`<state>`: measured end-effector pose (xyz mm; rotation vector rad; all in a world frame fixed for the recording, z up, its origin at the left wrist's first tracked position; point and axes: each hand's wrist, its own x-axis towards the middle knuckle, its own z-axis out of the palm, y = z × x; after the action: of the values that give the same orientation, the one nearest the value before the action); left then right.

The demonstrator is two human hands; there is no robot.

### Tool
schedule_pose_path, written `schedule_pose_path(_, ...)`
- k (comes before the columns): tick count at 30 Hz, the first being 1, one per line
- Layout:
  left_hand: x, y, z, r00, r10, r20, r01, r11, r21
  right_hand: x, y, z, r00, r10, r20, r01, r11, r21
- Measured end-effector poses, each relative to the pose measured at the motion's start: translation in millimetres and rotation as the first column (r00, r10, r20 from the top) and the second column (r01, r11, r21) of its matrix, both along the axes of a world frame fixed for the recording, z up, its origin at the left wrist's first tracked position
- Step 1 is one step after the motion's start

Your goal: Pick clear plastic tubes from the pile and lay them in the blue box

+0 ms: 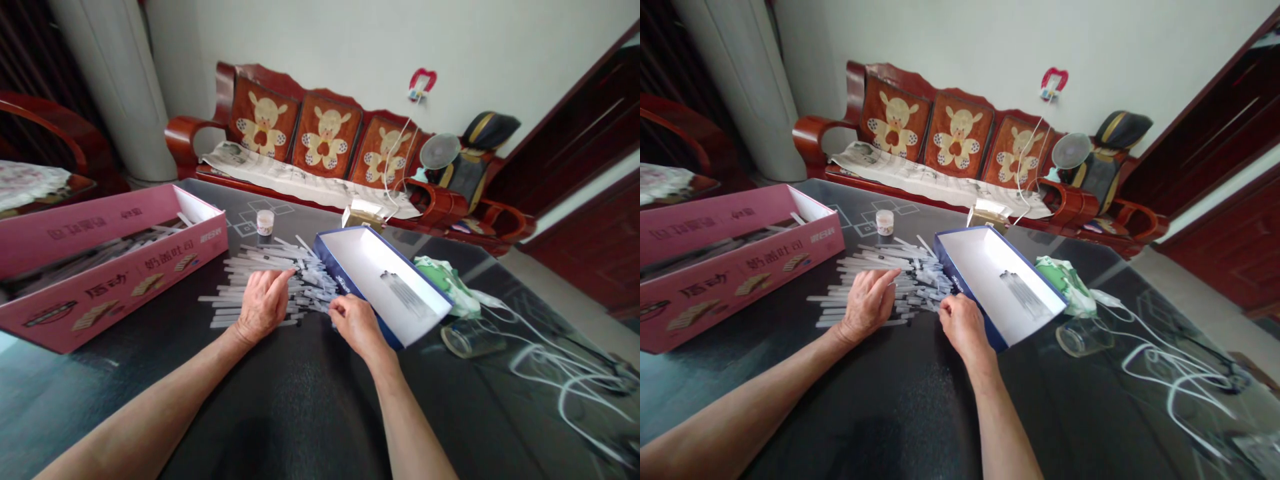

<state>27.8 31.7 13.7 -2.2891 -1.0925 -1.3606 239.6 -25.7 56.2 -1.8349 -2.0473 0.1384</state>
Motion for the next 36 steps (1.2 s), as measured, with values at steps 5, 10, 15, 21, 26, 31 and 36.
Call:
schedule_pose_path(5, 0.2, 0.9, -1.0, 1.000, 0.014, 0.008, -0.014, 1.000, 0.006, -2.7, 15.2, -8.3, 1.000, 0.018, -0.019, -0.018, 1.000, 0.013)
schedule_pose_path(10, 0.1, 2.7, -2.0, 0.999, 0.046, 0.020, -0.046, 0.999, -0.022, -4.2, 27.2, -1.9, 0.992, 0.087, -0.093, -0.079, 0.993, 0.082)
schedule_pose_path(15, -0.4, 2.8, -1.4, 0.998, 0.054, 0.029, -0.053, 0.998, -0.034, -12.4, 22.7, -0.2, 0.988, 0.105, -0.110, -0.098, 0.993, 0.067)
schedule_pose_path(21, 0.3, 2.7, -2.1, 0.998, 0.052, 0.026, -0.051, 0.998, -0.030, -23.0, 16.7, -6.9, 0.995, 0.064, 0.070, -0.062, 0.998, -0.022)
schedule_pose_path(26, 0.9, 3.3, -4.0, 0.999, 0.034, 0.030, -0.033, 0.999, -0.031, -27.8, 19.3, -14.0, 0.986, 0.032, 0.161, -0.030, 0.999, -0.016)
schedule_pose_path(31, 0.7, 2.9, -4.8, 0.999, 0.017, 0.030, -0.016, 0.999, -0.031, -21.4, 19.7, -9.1, 0.985, 0.040, 0.166, -0.046, 0.999, 0.027)
schedule_pose_path(36, 0.7, 2.1, -3.9, 1.000, -0.007, 0.019, 0.007, 0.999, -0.033, -5.0, 20.0, 4.6, 0.995, 0.018, 0.099, -0.025, 0.997, 0.070)
